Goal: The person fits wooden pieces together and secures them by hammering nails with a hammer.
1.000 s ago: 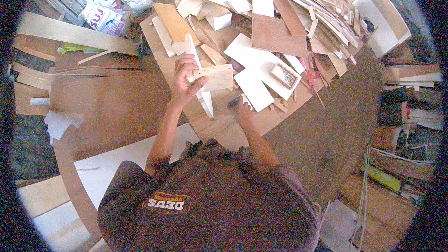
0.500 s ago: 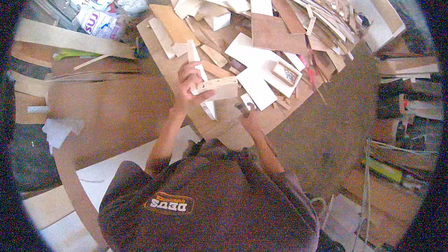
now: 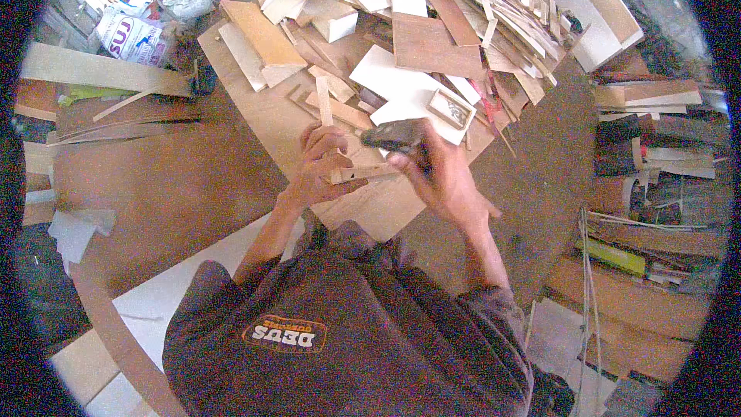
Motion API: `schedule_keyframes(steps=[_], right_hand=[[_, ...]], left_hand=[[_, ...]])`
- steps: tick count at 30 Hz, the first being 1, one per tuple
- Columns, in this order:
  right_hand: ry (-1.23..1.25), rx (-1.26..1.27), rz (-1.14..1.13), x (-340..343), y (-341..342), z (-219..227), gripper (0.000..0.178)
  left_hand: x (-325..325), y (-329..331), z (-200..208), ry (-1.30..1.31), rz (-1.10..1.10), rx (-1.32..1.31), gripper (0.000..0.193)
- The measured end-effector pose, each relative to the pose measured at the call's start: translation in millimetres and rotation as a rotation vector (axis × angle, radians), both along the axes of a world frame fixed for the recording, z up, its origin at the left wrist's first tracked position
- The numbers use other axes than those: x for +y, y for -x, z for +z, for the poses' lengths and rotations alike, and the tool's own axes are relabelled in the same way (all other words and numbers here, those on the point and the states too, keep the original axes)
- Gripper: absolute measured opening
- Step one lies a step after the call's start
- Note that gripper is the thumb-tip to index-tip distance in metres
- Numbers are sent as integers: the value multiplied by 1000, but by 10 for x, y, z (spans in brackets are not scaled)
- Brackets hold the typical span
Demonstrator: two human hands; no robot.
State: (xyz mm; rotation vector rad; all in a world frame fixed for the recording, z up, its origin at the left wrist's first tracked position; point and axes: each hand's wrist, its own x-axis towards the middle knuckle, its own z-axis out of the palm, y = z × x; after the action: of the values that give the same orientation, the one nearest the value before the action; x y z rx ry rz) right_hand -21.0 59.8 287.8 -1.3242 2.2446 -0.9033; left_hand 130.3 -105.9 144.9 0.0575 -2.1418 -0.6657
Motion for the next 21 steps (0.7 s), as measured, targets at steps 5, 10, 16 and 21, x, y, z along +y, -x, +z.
schedule_keyframes(steps=[5, 10, 16, 21], right_hand=[[24, 183, 159, -19, -170, -86, 41], [-47, 228, 207, -81, -331, -66, 41], [170, 273, 203, -46, -463, 142, 43], [93, 189, 131, -1, -545, 24, 36]], left_hand=[[31, -126, 11, -30, 28, 1, 33], [56, -178, -40, -89, 34, 23, 33], [76, -199, -79, -133, -15, 28, 35], [100, -137, -110, -176, -53, 70, 35]])
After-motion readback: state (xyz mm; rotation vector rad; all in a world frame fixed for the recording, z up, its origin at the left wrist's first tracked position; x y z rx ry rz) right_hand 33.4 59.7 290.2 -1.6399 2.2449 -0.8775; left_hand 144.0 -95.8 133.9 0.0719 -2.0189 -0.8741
